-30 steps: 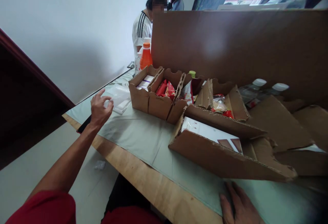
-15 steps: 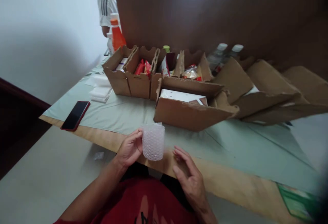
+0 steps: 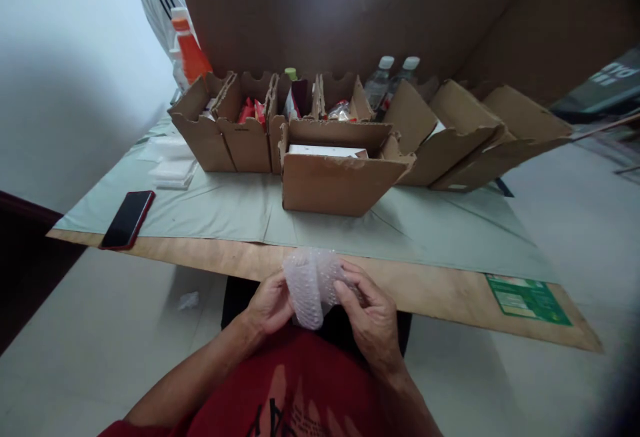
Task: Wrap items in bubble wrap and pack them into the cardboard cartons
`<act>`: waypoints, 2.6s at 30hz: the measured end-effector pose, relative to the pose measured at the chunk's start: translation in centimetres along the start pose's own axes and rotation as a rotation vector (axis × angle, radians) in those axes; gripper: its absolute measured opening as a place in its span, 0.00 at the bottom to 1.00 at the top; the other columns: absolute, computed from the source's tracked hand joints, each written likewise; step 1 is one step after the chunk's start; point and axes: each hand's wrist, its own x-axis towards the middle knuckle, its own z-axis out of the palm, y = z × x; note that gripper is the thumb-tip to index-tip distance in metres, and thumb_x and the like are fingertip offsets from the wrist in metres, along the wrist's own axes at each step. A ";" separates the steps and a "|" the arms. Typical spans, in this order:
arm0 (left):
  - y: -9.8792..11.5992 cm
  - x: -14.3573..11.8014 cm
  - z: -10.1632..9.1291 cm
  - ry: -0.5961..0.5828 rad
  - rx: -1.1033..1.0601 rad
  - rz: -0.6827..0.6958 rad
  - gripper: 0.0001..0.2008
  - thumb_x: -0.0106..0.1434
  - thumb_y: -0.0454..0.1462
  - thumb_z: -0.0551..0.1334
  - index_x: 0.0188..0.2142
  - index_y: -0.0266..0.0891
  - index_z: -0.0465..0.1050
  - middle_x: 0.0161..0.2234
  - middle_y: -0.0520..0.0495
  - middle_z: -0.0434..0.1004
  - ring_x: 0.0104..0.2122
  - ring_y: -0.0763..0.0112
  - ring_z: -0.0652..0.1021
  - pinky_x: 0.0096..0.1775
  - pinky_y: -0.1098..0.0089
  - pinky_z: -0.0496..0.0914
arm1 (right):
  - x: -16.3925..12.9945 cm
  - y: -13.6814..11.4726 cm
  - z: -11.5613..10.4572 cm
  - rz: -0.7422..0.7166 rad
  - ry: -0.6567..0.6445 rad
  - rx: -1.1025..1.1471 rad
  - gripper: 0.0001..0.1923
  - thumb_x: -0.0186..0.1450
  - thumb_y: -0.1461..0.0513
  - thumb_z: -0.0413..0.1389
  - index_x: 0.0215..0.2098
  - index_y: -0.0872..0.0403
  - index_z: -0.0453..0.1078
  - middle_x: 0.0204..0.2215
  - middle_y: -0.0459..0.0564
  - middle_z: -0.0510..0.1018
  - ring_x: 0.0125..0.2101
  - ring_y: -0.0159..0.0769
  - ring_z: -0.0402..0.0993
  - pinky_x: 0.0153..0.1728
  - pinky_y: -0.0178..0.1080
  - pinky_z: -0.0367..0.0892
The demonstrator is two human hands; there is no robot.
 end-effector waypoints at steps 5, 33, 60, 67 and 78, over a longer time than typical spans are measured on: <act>-0.6 -2.4 -1.2 -0.082 -0.115 -0.123 0.24 0.71 0.51 0.59 0.53 0.34 0.77 0.52 0.36 0.82 0.56 0.46 0.77 0.57 0.39 0.69 | -2.4 -0.2 -2.9 0.099 0.219 -0.044 0.09 0.67 0.55 0.62 0.38 0.51 0.81 0.34 0.48 0.85 0.32 0.35 0.80 0.34 0.34 0.75; 0.5 -2.1 -0.7 0.178 0.490 0.173 0.21 0.51 0.45 0.77 0.42 0.38 0.81 0.34 0.46 0.83 0.35 0.66 0.80 0.41 0.69 0.73 | -2.7 3.1 -8.4 0.191 0.170 0.028 0.11 0.66 0.54 0.63 0.36 0.53 0.80 0.30 0.49 0.83 0.29 0.37 0.78 0.31 0.34 0.74; 5.1 7.4 2.0 0.220 1.521 0.615 0.11 0.59 0.33 0.64 0.40 0.46 0.83 0.34 0.46 0.81 0.34 0.61 0.78 0.40 0.66 0.70 | 7.2 6.4 0.6 -0.263 -0.418 -0.700 0.17 0.72 0.63 0.52 0.57 0.51 0.74 0.60 0.58 0.76 0.60 0.50 0.70 0.56 0.52 0.68; 6.1 8.4 1.0 0.258 1.372 0.496 0.11 0.53 0.34 0.68 0.37 0.46 0.84 0.28 0.49 0.80 0.27 0.65 0.74 0.34 0.68 0.67 | 4.5 12.2 -10.0 -0.095 -0.035 -0.957 0.20 0.74 0.53 0.48 0.57 0.51 0.75 0.59 0.58 0.77 0.61 0.52 0.71 0.58 0.57 0.64; 7.6 6.8 -0.6 0.319 1.704 0.846 0.13 0.65 0.40 0.63 0.48 0.45 0.80 0.44 0.41 0.81 0.44 0.54 0.79 0.48 0.58 0.73 | 7.3 11.9 -11.0 -0.203 0.016 -0.933 0.19 0.74 0.52 0.50 0.54 0.53 0.74 0.55 0.59 0.80 0.56 0.52 0.75 0.51 0.53 0.69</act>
